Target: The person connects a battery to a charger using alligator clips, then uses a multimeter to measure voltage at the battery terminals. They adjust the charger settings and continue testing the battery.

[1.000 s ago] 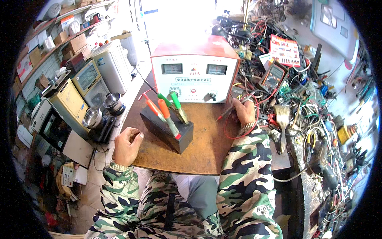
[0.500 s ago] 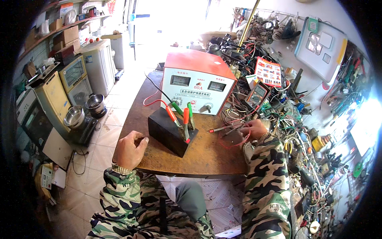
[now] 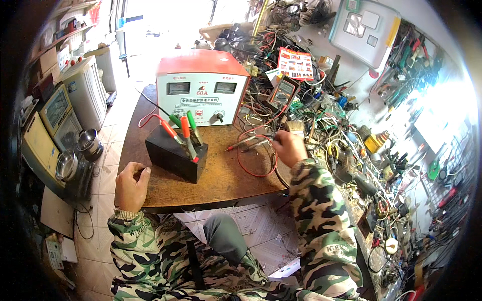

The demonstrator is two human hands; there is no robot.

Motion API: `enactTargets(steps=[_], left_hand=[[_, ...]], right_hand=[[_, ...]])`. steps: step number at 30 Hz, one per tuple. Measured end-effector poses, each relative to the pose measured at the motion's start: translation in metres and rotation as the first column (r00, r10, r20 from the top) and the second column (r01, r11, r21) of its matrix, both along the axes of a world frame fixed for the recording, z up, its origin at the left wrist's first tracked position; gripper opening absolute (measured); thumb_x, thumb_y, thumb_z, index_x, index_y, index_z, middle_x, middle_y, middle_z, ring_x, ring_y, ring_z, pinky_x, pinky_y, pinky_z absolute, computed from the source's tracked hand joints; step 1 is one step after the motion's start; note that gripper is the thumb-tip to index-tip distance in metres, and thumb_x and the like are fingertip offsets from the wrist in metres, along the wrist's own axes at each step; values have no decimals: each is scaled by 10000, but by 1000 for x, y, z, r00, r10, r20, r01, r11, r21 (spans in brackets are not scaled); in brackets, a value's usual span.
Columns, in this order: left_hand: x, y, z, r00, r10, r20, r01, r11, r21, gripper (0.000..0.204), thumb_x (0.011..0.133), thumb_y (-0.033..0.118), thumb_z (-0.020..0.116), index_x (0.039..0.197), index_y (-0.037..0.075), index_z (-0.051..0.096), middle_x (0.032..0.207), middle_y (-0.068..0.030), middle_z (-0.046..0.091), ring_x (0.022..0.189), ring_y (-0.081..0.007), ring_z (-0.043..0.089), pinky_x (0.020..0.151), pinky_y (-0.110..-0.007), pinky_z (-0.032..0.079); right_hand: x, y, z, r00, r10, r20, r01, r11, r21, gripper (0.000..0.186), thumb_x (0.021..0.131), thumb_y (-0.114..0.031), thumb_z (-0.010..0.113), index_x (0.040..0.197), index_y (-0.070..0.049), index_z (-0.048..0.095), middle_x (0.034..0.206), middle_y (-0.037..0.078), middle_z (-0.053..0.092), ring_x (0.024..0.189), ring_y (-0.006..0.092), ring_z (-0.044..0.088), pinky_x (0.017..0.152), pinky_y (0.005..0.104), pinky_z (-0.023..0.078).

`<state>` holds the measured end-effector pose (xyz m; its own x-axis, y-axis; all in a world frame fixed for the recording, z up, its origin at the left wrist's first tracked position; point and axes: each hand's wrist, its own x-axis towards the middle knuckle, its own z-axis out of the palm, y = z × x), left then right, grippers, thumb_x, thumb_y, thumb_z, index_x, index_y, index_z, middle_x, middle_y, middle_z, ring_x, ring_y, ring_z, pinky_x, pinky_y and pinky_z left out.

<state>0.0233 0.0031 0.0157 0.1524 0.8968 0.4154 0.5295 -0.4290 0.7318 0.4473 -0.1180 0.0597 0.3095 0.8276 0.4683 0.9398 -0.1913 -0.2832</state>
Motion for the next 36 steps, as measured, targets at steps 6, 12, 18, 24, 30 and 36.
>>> enactTargets(steps=[6,12,18,24,30,36], left_hand=[[7,3,-5,999,-17,-40,19,999,50,224,887,158,673,962,-53,667,854,-182,716,794,-276,712,720,-366,534],[2,2,-3,1000,-2,-8,2,1000,6,265,864,195,702,972,-44,669,896,-225,710,850,-376,694,765,-420,527],[9,-3,1,1000,-19,7,20,999,-26,226,861,161,694,958,-41,664,865,-201,711,800,-321,700,735,-385,530],[11,-3,-2,1000,-23,-6,23,999,-23,171,852,68,662,950,-67,625,809,-142,667,762,-196,641,723,-336,506],[10,-1,-10,999,18,-38,-21,997,-75,167,821,49,684,942,-50,628,807,-148,674,735,-233,660,703,-341,519],[16,-8,21,995,-58,-77,42,978,-205,202,930,79,669,1095,-35,646,1006,-116,687,943,-208,650,877,-324,513]], right_hand=[[-14,45,-35,876,189,444,-114,975,-190,536,806,-44,617,1334,-87,533,1338,158,567,1186,339,557,990,440,457],[-8,75,-49,874,299,384,-252,953,-169,238,784,-56,630,1013,-94,681,1002,124,675,987,342,638,918,457,495],[60,46,12,917,-120,380,252,913,-322,167,821,-109,677,982,-66,690,973,163,701,908,319,696,774,432,573],[154,55,56,912,42,-407,-137,969,-205,499,732,-274,823,1108,34,709,963,194,744,866,251,727,807,357,570],[156,138,25,856,-517,-23,517,854,53,463,775,-437,751,917,4,733,944,233,715,927,399,692,794,474,559],[170,173,-2,814,-578,-62,581,803,136,525,769,-475,763,833,44,713,853,250,700,826,420,686,692,505,534]])
